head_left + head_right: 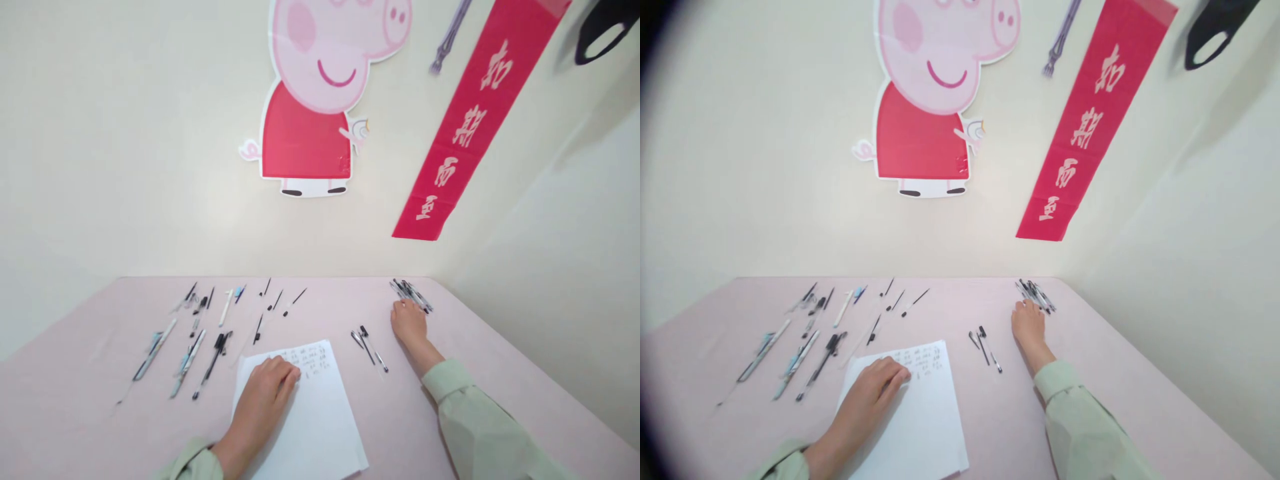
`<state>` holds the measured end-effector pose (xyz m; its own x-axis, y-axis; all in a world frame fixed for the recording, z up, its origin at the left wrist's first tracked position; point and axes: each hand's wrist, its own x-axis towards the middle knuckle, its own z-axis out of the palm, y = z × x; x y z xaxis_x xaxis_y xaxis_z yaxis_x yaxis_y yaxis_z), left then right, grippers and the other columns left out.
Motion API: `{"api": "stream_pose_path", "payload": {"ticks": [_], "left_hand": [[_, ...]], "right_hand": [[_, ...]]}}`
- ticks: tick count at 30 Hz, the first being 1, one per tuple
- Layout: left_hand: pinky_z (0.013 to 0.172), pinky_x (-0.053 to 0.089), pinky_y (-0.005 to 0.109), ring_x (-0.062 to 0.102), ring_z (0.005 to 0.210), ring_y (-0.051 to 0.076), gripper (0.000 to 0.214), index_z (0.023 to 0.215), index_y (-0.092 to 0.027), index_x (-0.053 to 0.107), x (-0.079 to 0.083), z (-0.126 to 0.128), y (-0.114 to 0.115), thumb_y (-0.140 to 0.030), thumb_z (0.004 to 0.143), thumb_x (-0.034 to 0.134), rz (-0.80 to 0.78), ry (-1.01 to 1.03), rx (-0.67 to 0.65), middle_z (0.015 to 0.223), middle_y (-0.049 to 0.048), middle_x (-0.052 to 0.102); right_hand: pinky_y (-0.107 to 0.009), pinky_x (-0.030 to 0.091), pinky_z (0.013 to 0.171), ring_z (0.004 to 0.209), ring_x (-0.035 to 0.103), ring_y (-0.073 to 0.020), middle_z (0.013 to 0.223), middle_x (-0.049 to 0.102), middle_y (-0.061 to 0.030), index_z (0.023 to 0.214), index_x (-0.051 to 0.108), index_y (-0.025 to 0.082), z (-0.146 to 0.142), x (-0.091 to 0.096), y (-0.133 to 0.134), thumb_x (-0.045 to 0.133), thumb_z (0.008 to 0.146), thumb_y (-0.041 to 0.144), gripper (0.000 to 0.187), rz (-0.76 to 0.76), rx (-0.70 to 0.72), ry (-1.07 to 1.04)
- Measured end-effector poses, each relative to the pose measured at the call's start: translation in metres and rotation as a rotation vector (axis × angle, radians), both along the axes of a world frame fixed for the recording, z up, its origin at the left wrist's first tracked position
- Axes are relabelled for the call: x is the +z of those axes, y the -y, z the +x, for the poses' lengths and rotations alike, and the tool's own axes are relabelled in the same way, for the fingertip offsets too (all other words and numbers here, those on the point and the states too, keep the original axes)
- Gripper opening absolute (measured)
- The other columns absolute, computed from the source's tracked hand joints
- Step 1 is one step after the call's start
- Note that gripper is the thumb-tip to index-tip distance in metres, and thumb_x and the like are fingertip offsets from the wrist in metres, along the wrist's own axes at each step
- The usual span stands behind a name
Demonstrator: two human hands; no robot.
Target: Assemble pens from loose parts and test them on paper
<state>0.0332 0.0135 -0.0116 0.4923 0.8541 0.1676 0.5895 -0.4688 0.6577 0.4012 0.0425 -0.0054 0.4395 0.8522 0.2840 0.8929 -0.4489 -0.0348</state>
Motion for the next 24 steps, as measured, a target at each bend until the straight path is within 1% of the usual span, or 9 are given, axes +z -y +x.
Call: {"api": "stream_pose_path", "payload": {"ticks": [3, 8, 10, 11, 14, 17, 19, 21, 24], "left_hand": [[0.076, 0.04, 0.037, 0.057, 0.082, 0.024, 0.037, 0.075, -0.021, 0.061, -0.001, 0.0, 0.0, -0.035, 0.096, 0.034, 0.007, -0.005, 0.002, 0.079, 0.0056, 0.064], [0.078, 0.039, 0.037, 0.057, 0.083, 0.023, 0.034, 0.077, -0.02, 0.062, 0.001, 0.001, 0.0, -0.031, 0.096, 0.035, 0.016, -0.013, -0.006, 0.081, 0.0059, 0.064], [0.077, 0.039, 0.036, 0.057, 0.083, 0.023, 0.034, 0.077, -0.02, 0.063, 0.001, 0.001, 0.0, -0.03, 0.095, 0.036, 0.021, -0.02, 0.001, 0.081, 0.006, 0.064], [0.077, 0.039, 0.036, 0.057, 0.082, 0.023, 0.034, 0.077, -0.02, 0.063, 0.0, 0.001, 0.0, -0.03, 0.095, 0.036, 0.023, -0.026, 0.004, 0.081, 0.0061, 0.064], [0.075, 0.039, 0.035, 0.057, 0.082, 0.023, 0.034, 0.077, -0.02, 0.063, -0.002, 0.001, 0.0, -0.03, 0.095, 0.037, 0.035, -0.043, 0.011, 0.081, 0.006, 0.065], [0.075, 0.039, 0.035, 0.057, 0.082, 0.023, 0.033, 0.077, -0.02, 0.063, -0.004, 0.001, 0.0, -0.03, 0.096, 0.037, 0.043, -0.054, 0.02, 0.081, 0.0061, 0.065], [0.075, 0.039, 0.035, 0.057, 0.082, 0.023, 0.033, 0.078, -0.02, 0.064, -0.004, 0.001, 0.001, -0.029, 0.096, 0.038, 0.043, -0.06, 0.022, 0.082, 0.0061, 0.065], [0.075, 0.039, 0.035, 0.057, 0.082, 0.023, 0.033, 0.078, -0.02, 0.064, -0.003, 0.001, 0.001, -0.028, 0.096, 0.038, 0.04, -0.065, 0.023, 0.082, 0.0062, 0.065], [0.076, 0.039, 0.035, 0.057, 0.083, 0.023, 0.032, 0.078, -0.02, 0.064, 0.0, 0.001, 0.001, -0.028, 0.095, 0.039, 0.033, -0.069, 0.023, 0.083, 0.0063, 0.065]], "right_hand": [[-0.037, 0.036, 0.091, 0.11, 0.051, -0.028, 0.118, 0.059, -0.0164, 0.112, 0.065, 0.012, -0.038, 0.007, -0.015, 0.043, 0.09, 0.017, 0.031, -0.004, 0.164, -0.045], [-0.027, 0.039, 0.088, 0.103, 0.056, -0.019, 0.113, 0.062, -0.0063, 0.111, 0.066, 0.023, -0.119, 0.013, -0.037, 0.05, 0.089, 0.022, 0.027, -0.055, 0.501, -0.138], [-0.028, 0.04, 0.085, 0.102, 0.056, -0.02, 0.112, 0.062, -0.0077, 0.11, 0.066, 0.023, -0.149, 0.011, -0.045, 0.049, 0.09, 0.02, 0.026, -0.08, 0.635, -0.224], [-0.029, 0.04, 0.084, 0.1, 0.057, -0.0199, 0.112, 0.061, -0.0075, 0.11, 0.065, 0.024, -0.162, 0.01, -0.05, 0.048, 0.09, 0.02, 0.027, -0.082, 0.666, -0.244], [-0.03, 0.041, 0.081, 0.099, 0.057, -0.0198, 0.113, 0.059, -0.0076, 0.115, 0.063, 0.026, -0.193, 0.005, -0.065, 0.046, 0.092, 0.022, 0.029, -0.066, 0.694, -0.283], [-0.032, 0.041, 0.083, 0.1, 0.056, -0.0218, 0.113, 0.058, -0.0095, 0.117, 0.062, 0.025, -0.211, 0.0, -0.077, 0.045, 0.091, 0.02, 0.031, -0.027, 0.681, -0.322], [-0.034, 0.041, 0.085, 0.102, 0.055, -0.0234, 0.11, 0.059, -0.0103, 0.112, 0.064, 0.022, -0.216, -0.005, -0.081, 0.045, 0.09, 0.016, 0.03, 0.003, 0.674, -0.353], [-0.034, 0.041, 0.089, 0.104, 0.054, -0.0225, 0.11, 0.059, -0.0099, 0.108, 0.064, 0.021, -0.215, -0.012, -0.082, 0.043, 0.088, 0.012, 0.031, 0.039, 0.67, -0.39], [-0.03, 0.04, 0.094, 0.11, 0.053, -0.0179, 0.119, 0.055, -0.0096, 0.118, 0.058, 0.019, -0.208, -0.024, -0.078, 0.04, 0.087, 0.008, 0.038, 0.106, 0.66, -0.451]]}}
